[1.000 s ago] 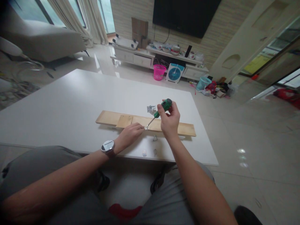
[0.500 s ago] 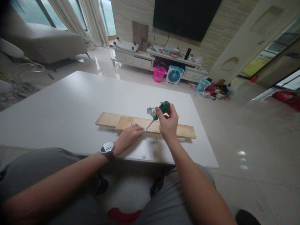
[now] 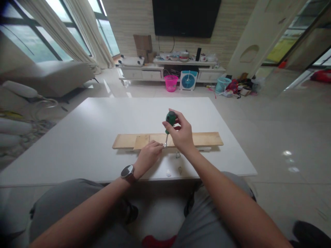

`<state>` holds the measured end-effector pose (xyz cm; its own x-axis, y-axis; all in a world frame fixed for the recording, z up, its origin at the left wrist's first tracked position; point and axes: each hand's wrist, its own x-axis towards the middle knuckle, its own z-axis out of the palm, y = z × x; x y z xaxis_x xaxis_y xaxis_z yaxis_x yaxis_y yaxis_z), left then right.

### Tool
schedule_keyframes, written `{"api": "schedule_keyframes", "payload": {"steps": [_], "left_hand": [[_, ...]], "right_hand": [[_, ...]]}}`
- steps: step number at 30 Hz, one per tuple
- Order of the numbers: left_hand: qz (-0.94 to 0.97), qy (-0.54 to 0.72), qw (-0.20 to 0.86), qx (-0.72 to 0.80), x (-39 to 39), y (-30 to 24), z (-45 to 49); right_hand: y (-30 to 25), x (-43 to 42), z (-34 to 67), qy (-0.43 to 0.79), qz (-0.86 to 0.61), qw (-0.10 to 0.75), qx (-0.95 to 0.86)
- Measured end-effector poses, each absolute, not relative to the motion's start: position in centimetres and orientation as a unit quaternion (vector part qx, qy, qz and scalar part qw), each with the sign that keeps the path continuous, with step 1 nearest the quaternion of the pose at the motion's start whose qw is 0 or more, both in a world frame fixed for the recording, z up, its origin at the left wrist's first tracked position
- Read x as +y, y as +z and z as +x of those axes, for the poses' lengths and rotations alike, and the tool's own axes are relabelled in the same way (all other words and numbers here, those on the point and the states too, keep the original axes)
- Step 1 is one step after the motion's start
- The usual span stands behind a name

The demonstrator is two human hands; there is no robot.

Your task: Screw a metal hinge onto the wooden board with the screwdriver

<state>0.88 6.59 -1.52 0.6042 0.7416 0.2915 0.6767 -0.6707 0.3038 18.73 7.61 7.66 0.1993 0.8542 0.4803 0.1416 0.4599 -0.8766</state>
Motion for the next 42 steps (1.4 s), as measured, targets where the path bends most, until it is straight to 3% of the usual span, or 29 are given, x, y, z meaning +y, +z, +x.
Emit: {"api": "schedule_keyframes", "payload": {"steps": [4, 15, 30, 42], "left_hand": [[0.893, 0.187, 0.066, 0.404, 6.7, -1.5, 1.1], [0.891, 0.17, 0.05, 0.418, 6.8, -1.4, 1.4], [0.887, 0.142, 0.083, 0.432, 6.5, -0.1, 1.7], [0.887, 0.147, 0.095, 0.427, 6.4, 0.1, 1.6]], "right_hand": [[7.4, 7.9, 18.3, 0.24, -0.417, 0.646, -0.592], [7.7, 7.6, 18.4, 0.135, -0.394, 0.572, -0.707], [8.0, 7.9, 18.9, 0.008, -0.387, 0.595, -0.705], [7.9, 7.9, 19.0, -0.008, -0.395, 0.592, -0.702]]}}
